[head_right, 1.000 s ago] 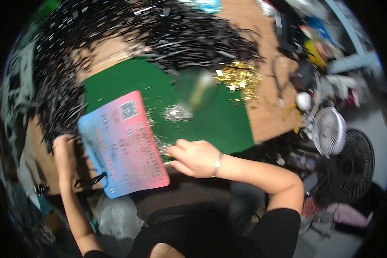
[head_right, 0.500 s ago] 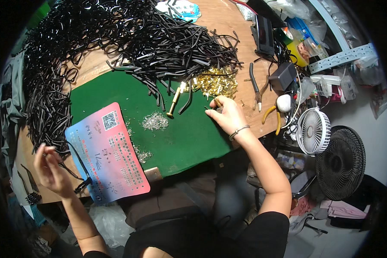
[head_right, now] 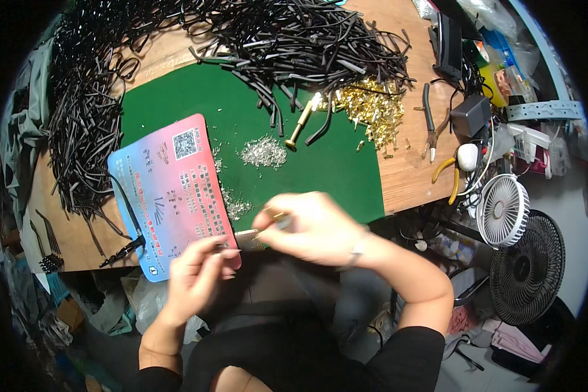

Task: The person assembles black cables by inserting small metal pins into the ends of the cables. They repeatedly pick up cables and pins from the table, insert the pins, and place the finished cables aside.

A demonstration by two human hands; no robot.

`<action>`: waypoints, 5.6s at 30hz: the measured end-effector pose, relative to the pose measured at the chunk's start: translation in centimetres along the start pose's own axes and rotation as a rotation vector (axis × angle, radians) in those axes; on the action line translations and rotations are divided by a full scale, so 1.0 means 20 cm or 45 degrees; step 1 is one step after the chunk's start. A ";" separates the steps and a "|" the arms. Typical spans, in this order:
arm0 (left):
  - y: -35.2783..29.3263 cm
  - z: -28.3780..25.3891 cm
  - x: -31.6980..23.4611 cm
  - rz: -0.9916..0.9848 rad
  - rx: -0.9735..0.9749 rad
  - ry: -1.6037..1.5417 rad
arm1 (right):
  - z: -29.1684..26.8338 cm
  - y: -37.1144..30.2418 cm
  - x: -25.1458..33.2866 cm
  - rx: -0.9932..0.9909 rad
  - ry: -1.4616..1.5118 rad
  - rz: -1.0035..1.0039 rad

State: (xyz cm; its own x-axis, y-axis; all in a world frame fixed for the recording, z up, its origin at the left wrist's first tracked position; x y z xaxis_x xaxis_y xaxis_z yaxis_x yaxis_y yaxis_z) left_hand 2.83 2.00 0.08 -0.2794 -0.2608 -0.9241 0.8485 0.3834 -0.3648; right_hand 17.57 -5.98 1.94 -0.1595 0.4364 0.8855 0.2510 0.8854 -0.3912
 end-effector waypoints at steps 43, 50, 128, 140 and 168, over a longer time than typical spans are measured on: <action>0.13 -0.06 0.09 0.105 -0.168 0.177 | 0.06 0.03 -0.04 -0.252 -1.230 -0.084; 0.15 -0.06 0.10 0.145 -0.156 0.246 | -0.05 0.00 -0.06 -0.284 -0.972 -0.134; 0.26 0.00 -0.11 0.410 -0.265 0.585 | 0.08 0.07 -0.05 -0.291 -0.831 -0.207; 1.21 -0.01 -0.38 0.340 -0.593 0.980 | 0.01 0.01 -0.14 -0.335 -0.617 -0.304; 0.19 -0.03 -0.34 0.064 0.027 0.189 | -0.49 -0.18 -0.16 -0.710 -0.549 0.272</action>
State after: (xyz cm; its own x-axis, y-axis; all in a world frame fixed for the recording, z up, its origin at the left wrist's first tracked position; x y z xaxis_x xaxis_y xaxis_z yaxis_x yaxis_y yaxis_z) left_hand 7.61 5.79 4.93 -0.2986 -0.1076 -0.9483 0.8718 0.3736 -0.3169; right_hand 26.49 -12.15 3.07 -0.3849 0.7163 0.5820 0.7486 0.6112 -0.2571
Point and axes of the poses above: each hand's wrist, its own y-axis towards the middle knuckle, its own z-axis out of the palm, x = y × z, the point moved 9 cm from there along y, towards the middle knuckle, and after that the axes turned 6 degrees about -y, right-handed, at the moved point
